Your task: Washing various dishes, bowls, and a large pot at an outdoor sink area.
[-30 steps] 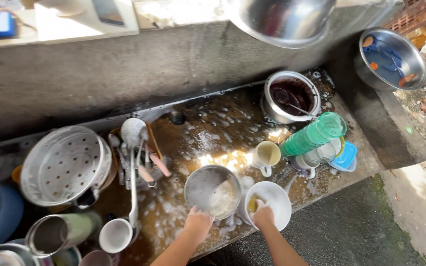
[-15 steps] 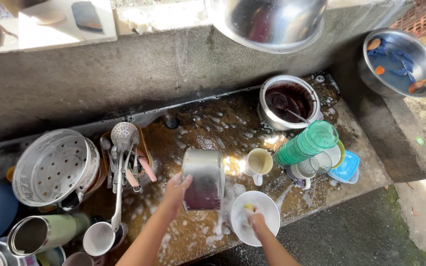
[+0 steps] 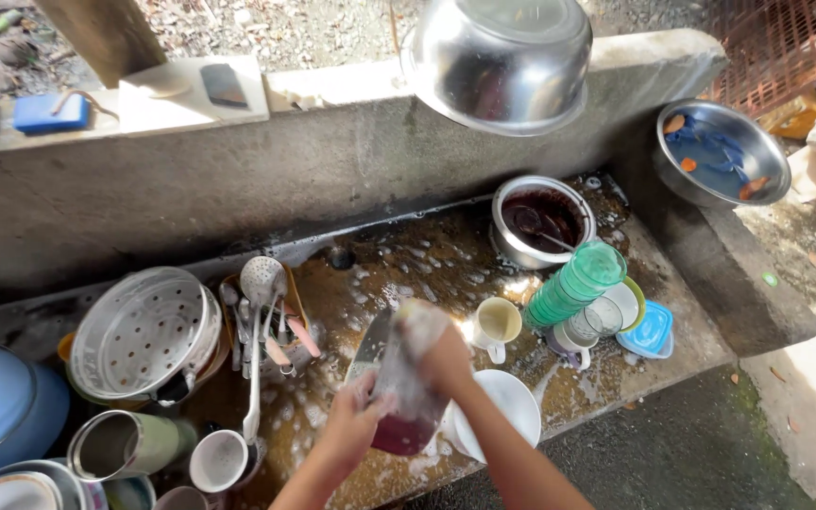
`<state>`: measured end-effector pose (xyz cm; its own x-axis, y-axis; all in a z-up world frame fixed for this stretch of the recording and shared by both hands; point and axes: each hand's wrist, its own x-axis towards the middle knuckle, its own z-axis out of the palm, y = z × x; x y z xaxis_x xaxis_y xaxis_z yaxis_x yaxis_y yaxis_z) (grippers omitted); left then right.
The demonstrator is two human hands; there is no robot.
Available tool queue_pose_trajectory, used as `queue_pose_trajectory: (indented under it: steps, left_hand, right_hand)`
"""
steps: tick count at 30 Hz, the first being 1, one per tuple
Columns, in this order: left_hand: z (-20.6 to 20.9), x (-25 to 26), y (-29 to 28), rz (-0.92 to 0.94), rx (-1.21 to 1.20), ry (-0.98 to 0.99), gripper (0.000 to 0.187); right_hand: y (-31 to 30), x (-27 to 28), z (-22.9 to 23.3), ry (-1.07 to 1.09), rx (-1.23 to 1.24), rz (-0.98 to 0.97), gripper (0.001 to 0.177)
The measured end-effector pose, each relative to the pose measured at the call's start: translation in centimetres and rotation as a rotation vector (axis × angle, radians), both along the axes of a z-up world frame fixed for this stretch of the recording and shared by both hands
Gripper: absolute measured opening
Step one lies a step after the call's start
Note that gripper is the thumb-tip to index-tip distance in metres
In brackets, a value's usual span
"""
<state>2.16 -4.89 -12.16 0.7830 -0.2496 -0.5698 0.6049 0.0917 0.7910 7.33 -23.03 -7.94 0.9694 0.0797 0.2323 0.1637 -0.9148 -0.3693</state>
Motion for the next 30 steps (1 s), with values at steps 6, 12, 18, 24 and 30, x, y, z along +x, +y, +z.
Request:
queue_pose_trajectory:
  steps: [6, 12, 18, 24, 30]
  left_hand:
    - [2.4, -1.4, 3.7, -0.046, 0.002, -0.325, 0.034]
    - [4.7, -2.0, 5.6, 0.041, -0.06, -0.259, 0.038]
    - [10.7, -2.8, 7.9, -0.014, -0.206, -0.091, 0.039]
    - [11.9, -0.6, 8.8, 0.417, -0.375, 0.064, 0.048]
    - [12.4, -0.7, 9.0, 0.41, -0.559, 0.013, 0.046]
  right_hand:
    - [-0.9, 3.3, -5.7, 0.47, -0.067, 0.101, 0.044]
    - [8.4, -3.7, 6.0, -0.147, 0.032, -0.029, 0.018]
    - [0.5, 0.2, -0.7, 0.374, 0.291, -0.044, 0.036]
    - [6.1, -5.5, 0.4, 0.142, 1.138, -0.087, 0.053]
    - [7.9, -9.0, -8.3, -0.125, 1.841, -0.126, 0.078]
